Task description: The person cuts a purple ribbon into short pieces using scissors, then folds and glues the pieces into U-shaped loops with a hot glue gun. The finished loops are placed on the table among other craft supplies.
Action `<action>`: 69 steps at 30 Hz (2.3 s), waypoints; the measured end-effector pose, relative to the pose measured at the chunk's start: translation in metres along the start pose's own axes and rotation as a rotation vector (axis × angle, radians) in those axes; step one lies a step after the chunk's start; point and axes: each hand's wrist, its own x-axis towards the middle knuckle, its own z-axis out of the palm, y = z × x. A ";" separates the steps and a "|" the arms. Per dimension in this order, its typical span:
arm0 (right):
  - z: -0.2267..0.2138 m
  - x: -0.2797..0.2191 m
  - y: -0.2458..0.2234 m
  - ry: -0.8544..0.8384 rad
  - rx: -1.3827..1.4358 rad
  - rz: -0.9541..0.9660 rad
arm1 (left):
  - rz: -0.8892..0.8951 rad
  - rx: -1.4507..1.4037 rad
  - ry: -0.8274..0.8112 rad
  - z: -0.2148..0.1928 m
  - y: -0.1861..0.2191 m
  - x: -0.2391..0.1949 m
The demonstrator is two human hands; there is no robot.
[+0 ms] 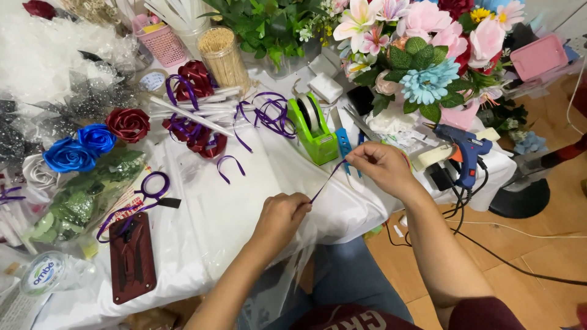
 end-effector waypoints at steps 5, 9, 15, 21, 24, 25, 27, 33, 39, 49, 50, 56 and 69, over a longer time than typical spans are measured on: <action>0.002 0.004 0.000 -0.013 -0.030 -0.007 | -0.120 -0.377 0.041 0.017 -0.010 0.006; 0.009 0.006 0.024 0.028 0.057 0.093 | -0.283 -0.838 0.181 0.040 -0.022 0.021; 0.042 -0.004 0.038 0.083 0.144 0.151 | -0.278 -0.852 0.364 0.041 -0.006 0.031; 0.065 0.000 0.048 0.073 -0.112 0.000 | -0.186 -0.274 0.473 0.044 0.002 0.027; 0.076 0.002 0.059 0.036 -0.179 -0.045 | -0.185 -0.083 0.444 0.060 -0.019 0.032; 0.078 0.002 0.057 0.035 -0.180 -0.045 | -0.186 -0.084 0.444 0.062 -0.021 0.032; 0.081 0.002 0.055 0.023 -0.246 -0.074 | -0.188 -0.030 0.413 0.064 -0.025 0.034; 0.088 0.002 0.056 -0.015 -0.309 -0.089 | -0.212 -0.111 0.342 0.064 -0.036 0.041; 0.088 0.003 0.059 0.006 -0.290 -0.059 | -0.200 -0.135 0.385 0.064 -0.038 0.037; 0.079 0.031 0.082 -0.169 -0.299 0.054 | -0.177 -0.112 0.351 0.074 -0.051 0.039; 0.079 0.033 0.075 -0.207 -0.297 0.081 | -0.181 -0.114 0.327 0.073 -0.051 0.039; 0.076 0.047 0.079 -0.309 -0.352 0.149 | -0.187 -0.082 0.247 0.071 -0.054 0.043; 0.058 0.002 0.023 -0.242 -0.489 -0.195 | -0.094 0.006 0.337 0.067 -0.045 0.035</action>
